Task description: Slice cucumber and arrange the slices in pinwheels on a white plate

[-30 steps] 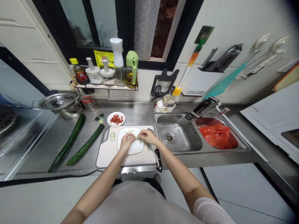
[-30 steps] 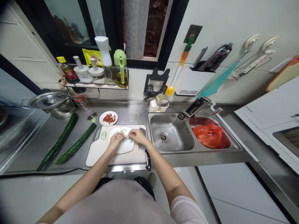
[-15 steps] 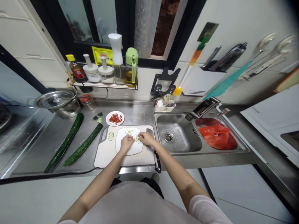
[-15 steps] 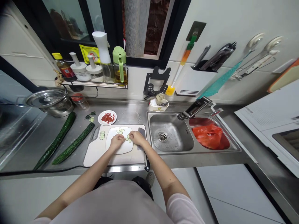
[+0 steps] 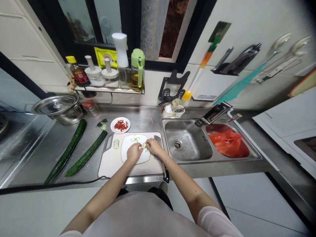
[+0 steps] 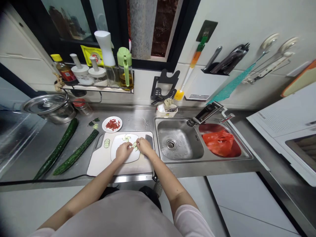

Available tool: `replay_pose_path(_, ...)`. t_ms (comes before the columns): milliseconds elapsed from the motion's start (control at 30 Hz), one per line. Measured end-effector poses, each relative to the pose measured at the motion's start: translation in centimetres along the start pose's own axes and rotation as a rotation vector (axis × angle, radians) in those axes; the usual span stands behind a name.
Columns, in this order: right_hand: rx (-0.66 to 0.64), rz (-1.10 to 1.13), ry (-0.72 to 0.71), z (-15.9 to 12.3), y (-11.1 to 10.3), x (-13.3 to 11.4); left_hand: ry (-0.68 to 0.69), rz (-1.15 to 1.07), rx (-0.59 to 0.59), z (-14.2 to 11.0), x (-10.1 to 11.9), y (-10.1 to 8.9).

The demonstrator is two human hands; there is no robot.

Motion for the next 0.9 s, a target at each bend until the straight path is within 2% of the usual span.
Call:
replay_pose_path(167, -0.013, -0.044, 0.023, -0.04, 0.03, 0.14, 0.016, 0.116, -0.019, -0.05, 0.04, 0.08)
replay_pose_path(900, 0.055, -0.062, 0.045, -0.46, 0.25, 0.65, 0.032, 0.135, -0.004, -0.09, 0.69, 0.3)
Point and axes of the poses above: each hand's wrist, its own z-axis towards the middle knuckle, its own y-axis out of the palm, x = y × z, the point moved 8 cm from there along z, towards the middle knuckle, and after that the axes turned 12 degrees about x, right-handed, at the moved point
